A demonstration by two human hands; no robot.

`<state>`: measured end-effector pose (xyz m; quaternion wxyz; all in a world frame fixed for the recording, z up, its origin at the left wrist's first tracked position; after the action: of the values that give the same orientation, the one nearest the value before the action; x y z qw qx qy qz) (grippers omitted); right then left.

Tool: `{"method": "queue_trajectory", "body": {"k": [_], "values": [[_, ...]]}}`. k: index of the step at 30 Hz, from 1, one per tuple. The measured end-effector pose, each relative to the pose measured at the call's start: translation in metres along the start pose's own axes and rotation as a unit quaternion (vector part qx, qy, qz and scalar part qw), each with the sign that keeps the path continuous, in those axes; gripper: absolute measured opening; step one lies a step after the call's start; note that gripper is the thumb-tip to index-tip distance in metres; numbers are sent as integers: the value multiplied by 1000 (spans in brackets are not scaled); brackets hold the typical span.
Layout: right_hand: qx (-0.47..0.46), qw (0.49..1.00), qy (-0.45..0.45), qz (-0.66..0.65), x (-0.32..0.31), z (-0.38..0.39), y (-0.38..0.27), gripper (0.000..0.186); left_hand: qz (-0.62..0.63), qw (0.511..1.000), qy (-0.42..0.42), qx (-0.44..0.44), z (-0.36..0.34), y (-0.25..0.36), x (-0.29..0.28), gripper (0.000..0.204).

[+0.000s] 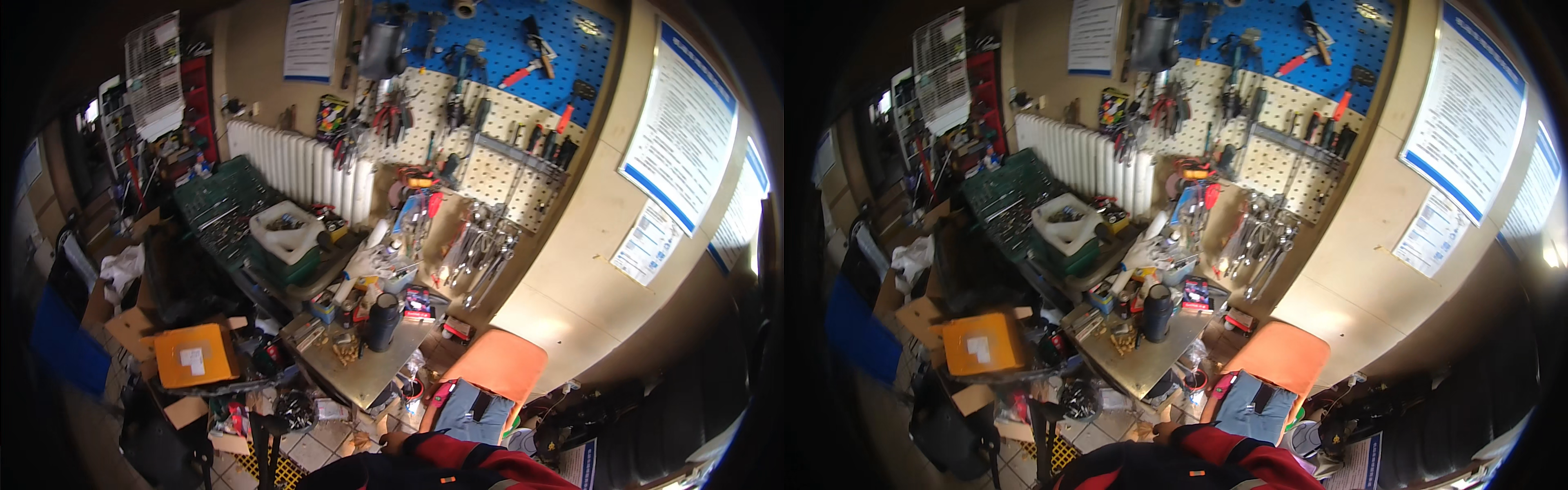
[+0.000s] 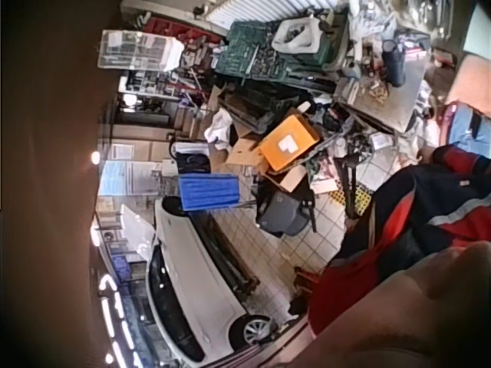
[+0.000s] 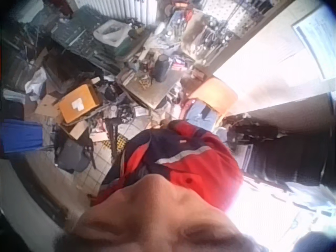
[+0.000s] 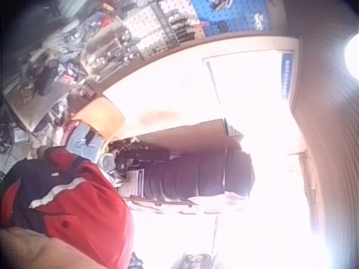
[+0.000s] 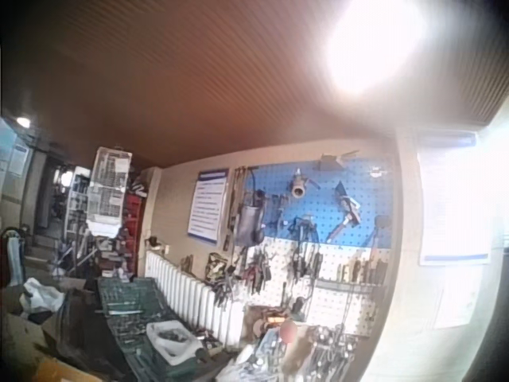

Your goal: The person retrieves a screwdriver from a toolbox and uses it to pry and remove a plastic cover from a black car part. They then use the screwdriver to manipulate internal components of the part.

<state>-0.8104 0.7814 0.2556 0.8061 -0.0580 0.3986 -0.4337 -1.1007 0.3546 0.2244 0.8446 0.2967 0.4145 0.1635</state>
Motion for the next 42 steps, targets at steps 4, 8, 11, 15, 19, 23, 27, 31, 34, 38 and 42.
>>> {"method": "queue_trajectory", "body": {"k": [4,8,11,15,19,23,27,31,34,38,42], "values": [[4,1000,-23,0,5,-9,3,57,27,999,17,-33,40,-49,-2,21],[-27,999,-35,13,1,-12,-15,58,54,996,35,-67,75,-87,0,22],[-101,995,-4,-2,-19,-4,-50,54,72,992,51,-88,92,-106,1,23],[-169,978,105,-68,-95,-10,-105,43,90,987,68,-116,105,-121,1,24],[-232,932,256,-108,-208,-72,-160,43,100,982,86,-134,111,-126,-4,25],[-155,892,298,-303,-330,-159,-210,41,104,977,109,-148,100,-116,-19,26],[-141,737,282,-599,-432,-230,-246,36,96,975,128,-156,51,-80,-44,28],[-73,686,291,-663,-493,-286,-258,31,82,976,141,-143,-33,-22,-81,29],[-77,605,332,-719,-507,-321,-268,38,70,977,147,-137,-91,23,-108,30],[-5,669,331,-666,-516,-340,-279,40,54,980,145,-124,-158,71,-133,32],[-204,706,379,-562,-545,-319,-277,29,46,981,147,-120,-193,97,-145,33]]}}
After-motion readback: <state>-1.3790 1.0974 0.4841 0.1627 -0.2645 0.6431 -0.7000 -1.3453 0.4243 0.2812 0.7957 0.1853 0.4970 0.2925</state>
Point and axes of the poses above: each hand's wrist, its own z-axis away from the middle knuckle, its own x-axis out of the palm, y = z × x, the point moved 1 cm from there along -z, towards the middle knuckle
